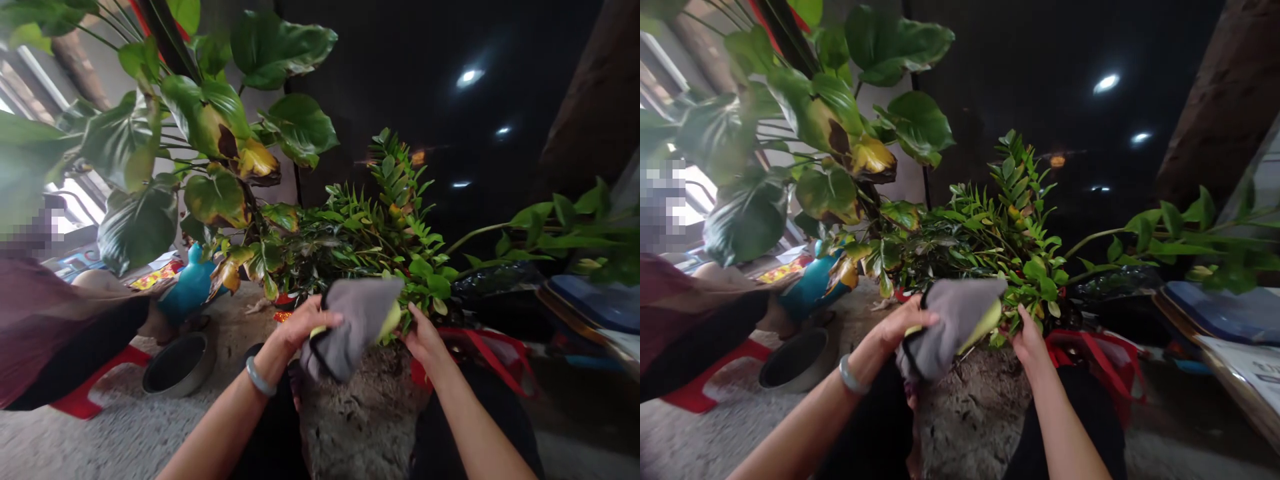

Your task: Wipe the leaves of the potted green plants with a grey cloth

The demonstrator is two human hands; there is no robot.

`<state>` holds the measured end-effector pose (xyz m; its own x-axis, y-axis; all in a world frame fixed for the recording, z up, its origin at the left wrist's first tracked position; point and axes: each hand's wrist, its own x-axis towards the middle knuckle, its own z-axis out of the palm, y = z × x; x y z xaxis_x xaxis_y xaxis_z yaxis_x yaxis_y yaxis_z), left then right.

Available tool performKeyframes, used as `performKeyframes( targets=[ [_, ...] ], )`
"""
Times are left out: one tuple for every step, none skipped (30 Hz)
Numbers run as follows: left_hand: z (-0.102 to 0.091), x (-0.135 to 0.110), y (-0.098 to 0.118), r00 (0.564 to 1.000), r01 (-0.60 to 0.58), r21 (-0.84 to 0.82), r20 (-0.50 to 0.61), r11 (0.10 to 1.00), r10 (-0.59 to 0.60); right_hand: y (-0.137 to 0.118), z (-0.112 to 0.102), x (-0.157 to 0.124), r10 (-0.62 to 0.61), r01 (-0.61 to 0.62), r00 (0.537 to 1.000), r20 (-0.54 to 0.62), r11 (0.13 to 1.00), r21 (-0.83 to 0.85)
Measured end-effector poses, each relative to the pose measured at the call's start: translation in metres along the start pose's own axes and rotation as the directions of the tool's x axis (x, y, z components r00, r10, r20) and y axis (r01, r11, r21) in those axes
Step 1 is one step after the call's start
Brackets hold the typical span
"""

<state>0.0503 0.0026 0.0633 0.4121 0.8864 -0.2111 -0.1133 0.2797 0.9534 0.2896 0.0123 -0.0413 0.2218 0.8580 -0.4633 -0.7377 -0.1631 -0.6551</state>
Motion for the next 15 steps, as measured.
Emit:
performKeyframes(
  targets=[
    [0.003, 0.008, 0.009, 0.99, -0.089, -0.07, -0.114, 0.994, 0.081, 0.0, 0.001, 0.0, -0.001, 0.001, 1.0, -0.004, 1.0, -0.007],
    [0.007, 0.016, 0.015, 0.967, -0.168, -0.126, -0.216, 0.978, 0.138, -0.001, 0.002, 0.0, 0.002, -0.002, 1.0, -0.007, 1.0, -0.011],
    [0.012, 0.022, 0.018, 0.943, -0.221, -0.162, -0.289, 0.962, 0.168, -0.001, 0.003, 0.0, 0.007, -0.007, 1.0, -0.01, 1.0, -0.016],
    [0.016, 0.026, 0.016, 0.93, -0.24, -0.177, -0.324, 0.955, 0.174, -0.001, 0.003, -0.001, 0.012, -0.012, 1.0, -0.012, 1.0, -0.019],
    [0.021, 0.027, 0.01, 0.933, -0.221, -0.175, -0.324, 0.959, 0.155, -0.001, 0.003, -0.001, 0.018, -0.018, 1.0, -0.013, 1.0, -0.021],
    [0.024, 0.025, 0.001, 0.95, -0.17, -0.16, -0.288, 0.972, 0.118, -0.001, 0.003, -0.002, 0.025, -0.025, 1.0, -0.013, 0.999, -0.022],
    [0.027, 0.021, -0.01, 0.974, -0.091, -0.128, -0.217, 0.988, 0.062, -0.001, 0.003, -0.003, 0.032, -0.032, 0.999, -0.013, 0.999, -0.02],
    [0.028, 0.015, -0.02, 0.992, -0.005, -0.077, -0.123, 0.997, -0.005, -0.001, 0.003, -0.004, 0.042, -0.042, 0.999, -0.013, 0.999, -0.018],
    [0.029, 0.008, -0.029, 0.997, 0.073, -0.012, -0.018, 0.997, -0.073, -0.001, 0.003, -0.005, 0.057, -0.057, 0.998, -0.013, 0.998, -0.018],
    [0.028, 0.001, -0.036, 0.988, 0.126, 0.061, 0.083, 0.99, -0.131, -0.002, 0.002, -0.006, 0.075, -0.075, 0.997, -0.014, 0.997, -0.02],
    [0.027, -0.005, -0.038, 0.973, 0.145, 0.13, 0.162, 0.981, -0.166, -0.002, 0.002, -0.007, 0.083, -0.084, 0.996, -0.016, 0.996, -0.021],
    [0.025, -0.008, -0.035, 0.962, 0.135, 0.182, 0.211, 0.974, -0.173, -0.002, 0.002, -0.008, 0.081, -0.082, 0.996, -0.019, 0.996, -0.021],
    [0.024, -0.009, -0.028, 0.963, 0.104, 0.203, 0.223, 0.974, -0.15, -0.003, 0.001, -0.008, 0.07, -0.071, 0.997, -0.024, 0.997, -0.02],
    [0.023, -0.006, -0.018, 0.974, 0.058, 0.193, 0.203, 0.98, -0.098, -0.003, 0.001, -0.009, 0.052, -0.053, 0.998, -0.03, 0.998, -0.02],
    [0.024, 0.0, -0.006, 0.987, -0.001, 0.157, 0.156, 0.988, -0.024, -0.003, 0.001, -0.008, 0.033, -0.034, 0.999, -0.036, 0.999, -0.02]
  ],
)
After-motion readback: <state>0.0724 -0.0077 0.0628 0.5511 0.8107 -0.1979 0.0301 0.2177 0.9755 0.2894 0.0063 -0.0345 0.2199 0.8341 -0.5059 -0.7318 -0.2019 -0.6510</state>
